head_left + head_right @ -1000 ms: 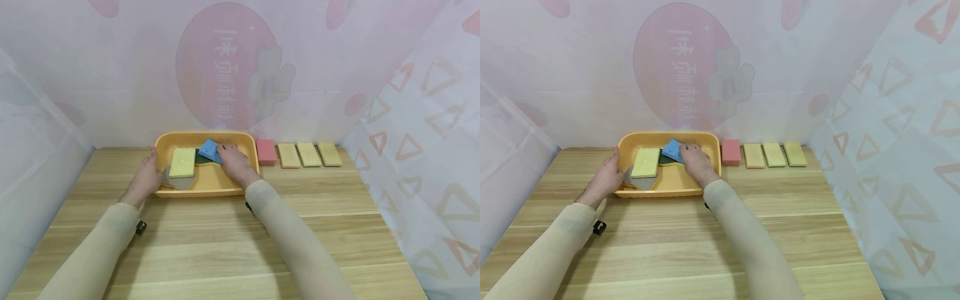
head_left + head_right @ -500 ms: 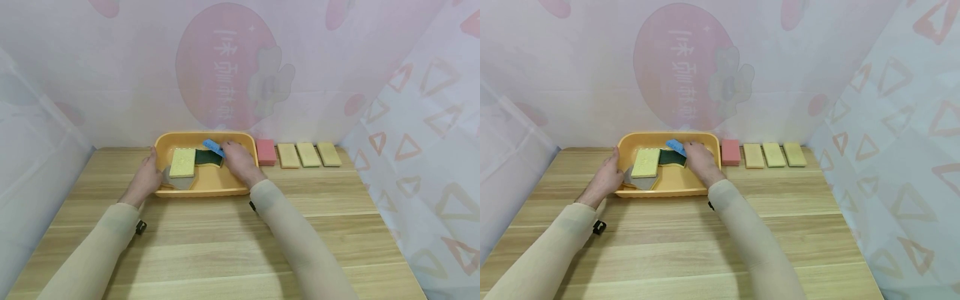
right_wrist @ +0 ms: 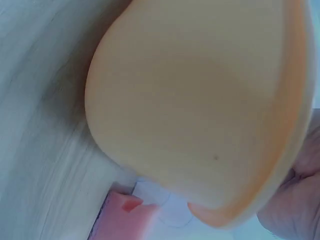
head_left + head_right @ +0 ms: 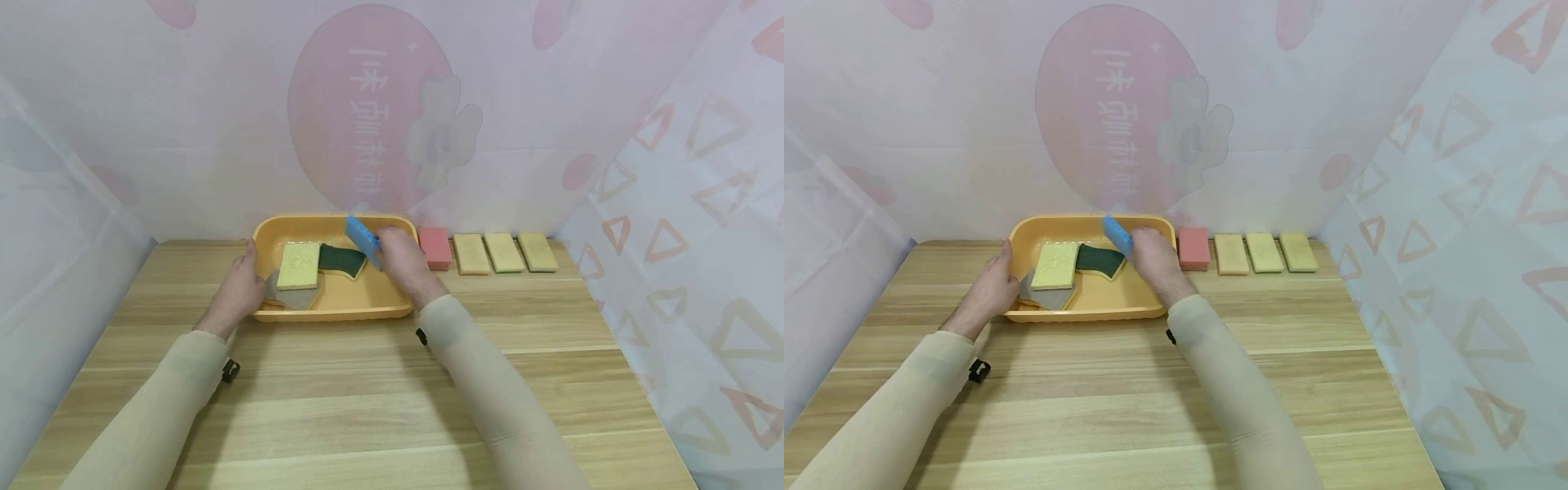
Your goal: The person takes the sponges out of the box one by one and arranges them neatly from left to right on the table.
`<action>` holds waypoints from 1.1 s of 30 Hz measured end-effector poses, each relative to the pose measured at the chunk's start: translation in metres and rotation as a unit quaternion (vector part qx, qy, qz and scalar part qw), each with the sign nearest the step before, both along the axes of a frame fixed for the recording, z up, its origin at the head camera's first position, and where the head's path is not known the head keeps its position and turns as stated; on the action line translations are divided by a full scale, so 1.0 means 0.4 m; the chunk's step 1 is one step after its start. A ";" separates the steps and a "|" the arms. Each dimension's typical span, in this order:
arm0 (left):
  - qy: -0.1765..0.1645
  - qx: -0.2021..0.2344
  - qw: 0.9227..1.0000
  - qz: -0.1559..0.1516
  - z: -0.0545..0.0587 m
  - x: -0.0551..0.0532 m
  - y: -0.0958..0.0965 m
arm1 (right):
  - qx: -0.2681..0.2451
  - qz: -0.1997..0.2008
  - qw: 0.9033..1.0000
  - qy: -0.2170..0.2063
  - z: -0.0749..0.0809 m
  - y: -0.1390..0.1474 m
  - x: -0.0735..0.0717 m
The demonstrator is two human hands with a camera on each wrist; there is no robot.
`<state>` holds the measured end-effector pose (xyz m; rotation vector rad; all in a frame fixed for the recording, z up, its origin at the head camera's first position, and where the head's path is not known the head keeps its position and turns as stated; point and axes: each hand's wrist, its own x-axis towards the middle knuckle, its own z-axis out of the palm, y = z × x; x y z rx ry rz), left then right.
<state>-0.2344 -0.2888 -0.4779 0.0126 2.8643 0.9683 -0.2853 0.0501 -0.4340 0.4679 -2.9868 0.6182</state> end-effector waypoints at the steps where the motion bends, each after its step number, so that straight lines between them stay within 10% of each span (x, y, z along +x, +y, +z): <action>1: 0.000 0.000 1.000 0.000 0.001 0.000 0.000 | -0.004 -0.005 1.000 -0.005 0.002 0.003 0.002; 10: -0.003 0.006 1.000 0.001 -0.002 -0.003 -0.002 | -0.040 -0.030 0.998 -0.029 0.020 0.036 0.023; 33: -0.011 0.011 1.000 0.002 0.000 -0.002 -0.003 | -0.037 -0.011 0.997 0.066 0.050 0.138 0.077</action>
